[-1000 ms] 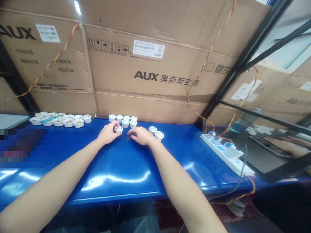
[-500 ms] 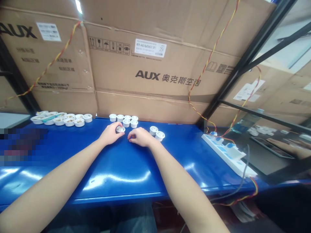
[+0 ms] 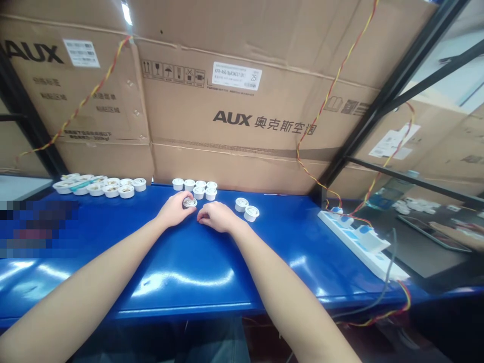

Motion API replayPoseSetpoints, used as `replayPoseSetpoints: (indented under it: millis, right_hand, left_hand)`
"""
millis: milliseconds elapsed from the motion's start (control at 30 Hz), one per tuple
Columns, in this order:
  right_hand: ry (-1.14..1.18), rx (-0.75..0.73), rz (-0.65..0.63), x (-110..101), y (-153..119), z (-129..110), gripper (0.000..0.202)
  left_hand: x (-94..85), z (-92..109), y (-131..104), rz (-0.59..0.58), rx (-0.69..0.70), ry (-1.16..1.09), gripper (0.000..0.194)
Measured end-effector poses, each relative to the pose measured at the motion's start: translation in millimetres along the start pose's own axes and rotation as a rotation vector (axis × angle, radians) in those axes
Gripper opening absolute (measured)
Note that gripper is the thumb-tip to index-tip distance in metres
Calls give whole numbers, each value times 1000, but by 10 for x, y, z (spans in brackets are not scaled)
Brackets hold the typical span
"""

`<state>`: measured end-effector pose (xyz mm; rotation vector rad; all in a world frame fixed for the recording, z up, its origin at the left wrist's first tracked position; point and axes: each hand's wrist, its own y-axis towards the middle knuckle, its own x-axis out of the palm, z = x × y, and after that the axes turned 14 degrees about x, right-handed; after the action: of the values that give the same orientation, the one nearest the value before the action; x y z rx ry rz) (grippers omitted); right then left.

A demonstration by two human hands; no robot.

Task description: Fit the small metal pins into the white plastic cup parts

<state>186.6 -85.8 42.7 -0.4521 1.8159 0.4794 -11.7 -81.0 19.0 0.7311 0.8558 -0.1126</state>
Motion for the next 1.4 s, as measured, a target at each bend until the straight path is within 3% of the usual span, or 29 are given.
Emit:
replayPoseSetpoints:
  millis: [200, 433, 500, 600, 667, 767, 867, 1133, 1267, 1400]
  right_hand:
    - [-25, 60, 28, 21, 4, -7, 10]
    - [-130, 103, 8, -15, -33, -146, 12]
    - [-117, 95, 17, -26, -41, -154, 12]
    - [-8, 128, 85, -43, -38, -110, 12]
    - [118, 161, 125, -53, -26, -68, 12]
    - [309, 175, 112, -48, 0, -25, 18]
    - [439, 152, 78, -24, 27, -3, 24]
    - [746, 215, 30, -43, 19, -23, 31]
    - [800, 225, 89, -41, 23, -37, 30]
    - [702, 228, 194, -4, 43, -14, 26]
  left_hand:
    - [-3, -7, -2, 20, -7, -22, 29]
    - [14, -34, -14, -43, -73, -32, 38]
    - [2, -52, -11, -24, -22, -29, 43]
    - [-66, -51, 4, 52, 165, -31, 50]
    - [-127, -19, 18, 75, 311, -46, 42]
    - [-171, 48, 32, 2, 428, -51, 20]
    - [-131, 82, 32, -48, 413, -24, 11]
    - [-75, 114, 13, 63, 289, 51, 13]
    - [-108, 168, 18, 78, 216, 1, 16]
    - [-99, 71, 23, 93, 274, -31, 22]
